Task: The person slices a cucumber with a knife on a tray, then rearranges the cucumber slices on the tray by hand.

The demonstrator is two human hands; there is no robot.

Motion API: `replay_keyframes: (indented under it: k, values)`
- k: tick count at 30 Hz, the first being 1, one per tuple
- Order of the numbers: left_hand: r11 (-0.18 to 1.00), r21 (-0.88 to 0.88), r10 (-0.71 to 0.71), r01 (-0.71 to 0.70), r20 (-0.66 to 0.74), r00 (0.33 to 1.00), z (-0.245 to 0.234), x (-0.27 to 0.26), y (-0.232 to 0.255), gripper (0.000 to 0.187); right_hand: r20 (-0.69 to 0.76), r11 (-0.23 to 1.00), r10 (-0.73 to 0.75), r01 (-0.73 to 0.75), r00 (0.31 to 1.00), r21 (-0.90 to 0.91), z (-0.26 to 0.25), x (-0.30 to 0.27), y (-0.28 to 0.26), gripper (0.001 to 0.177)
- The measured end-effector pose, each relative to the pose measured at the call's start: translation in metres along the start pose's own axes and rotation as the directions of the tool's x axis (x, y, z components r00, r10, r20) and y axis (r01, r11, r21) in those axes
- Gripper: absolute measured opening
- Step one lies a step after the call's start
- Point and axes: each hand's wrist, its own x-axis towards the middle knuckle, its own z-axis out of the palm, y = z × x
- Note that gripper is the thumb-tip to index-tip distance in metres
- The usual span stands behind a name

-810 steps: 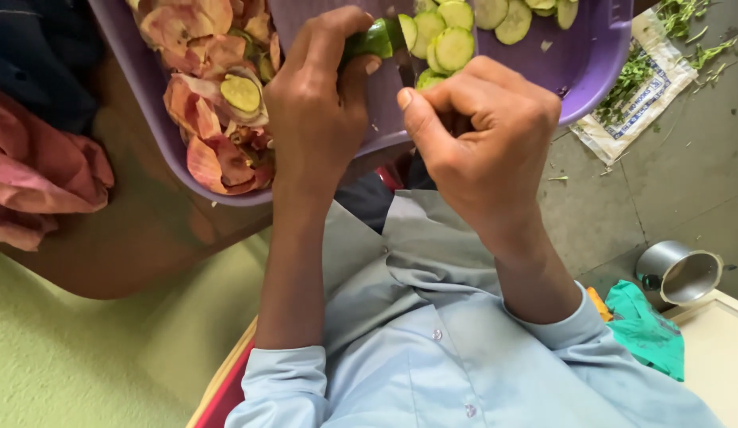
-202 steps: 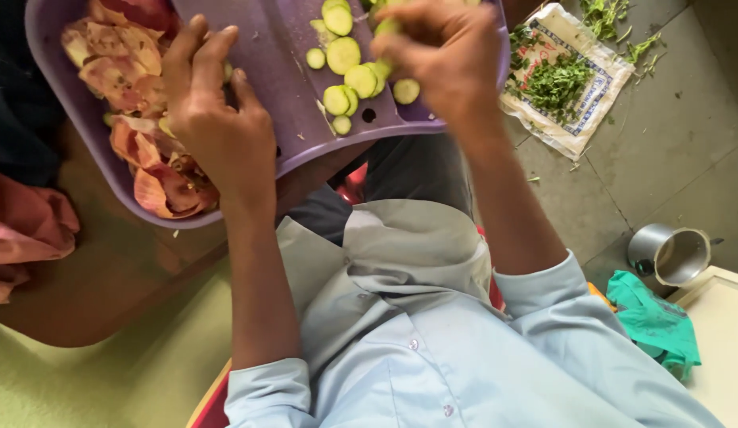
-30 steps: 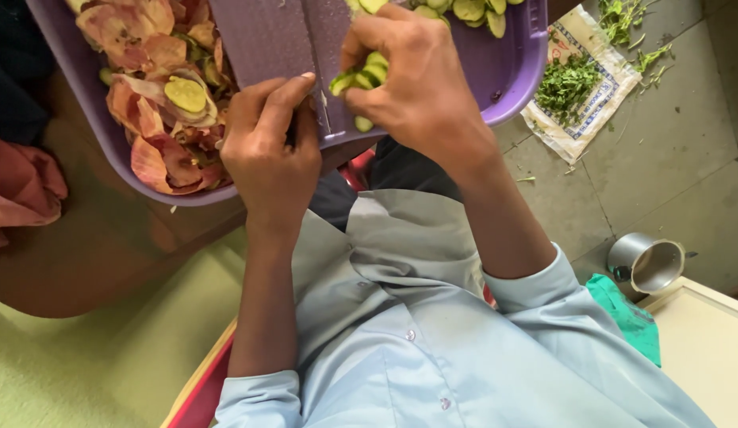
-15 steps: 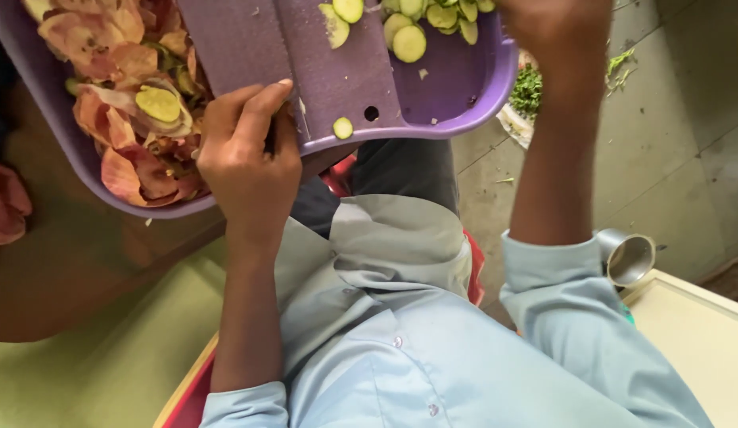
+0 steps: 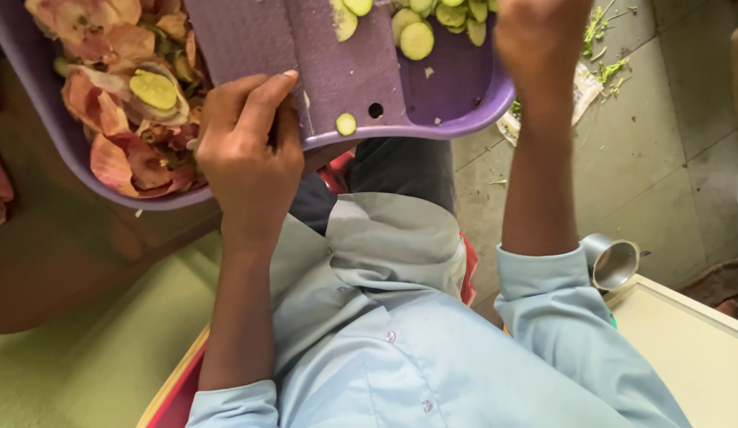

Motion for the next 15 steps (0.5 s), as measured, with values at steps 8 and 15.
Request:
replay_keyframes:
  k: [8, 15]
  values:
    - [1.0, 0.005, 0.009, -0.009, -0.014, 1.0, 0.0, -0.001, 0.0, 0.027, -0.112, 0.948, 0.076, -0.037, 0.991, 0.315, -0.016, -0.017, -0.088, 0.027]
    - [1.0, -0.013, -0.003, 0.003, -0.021, 1.0, 0.001, -0.002, 0.0, 0.028, 0.268, 0.945, -0.327, 0.307, 0.906, 0.118, -0.013, -0.046, -0.174, 0.03]
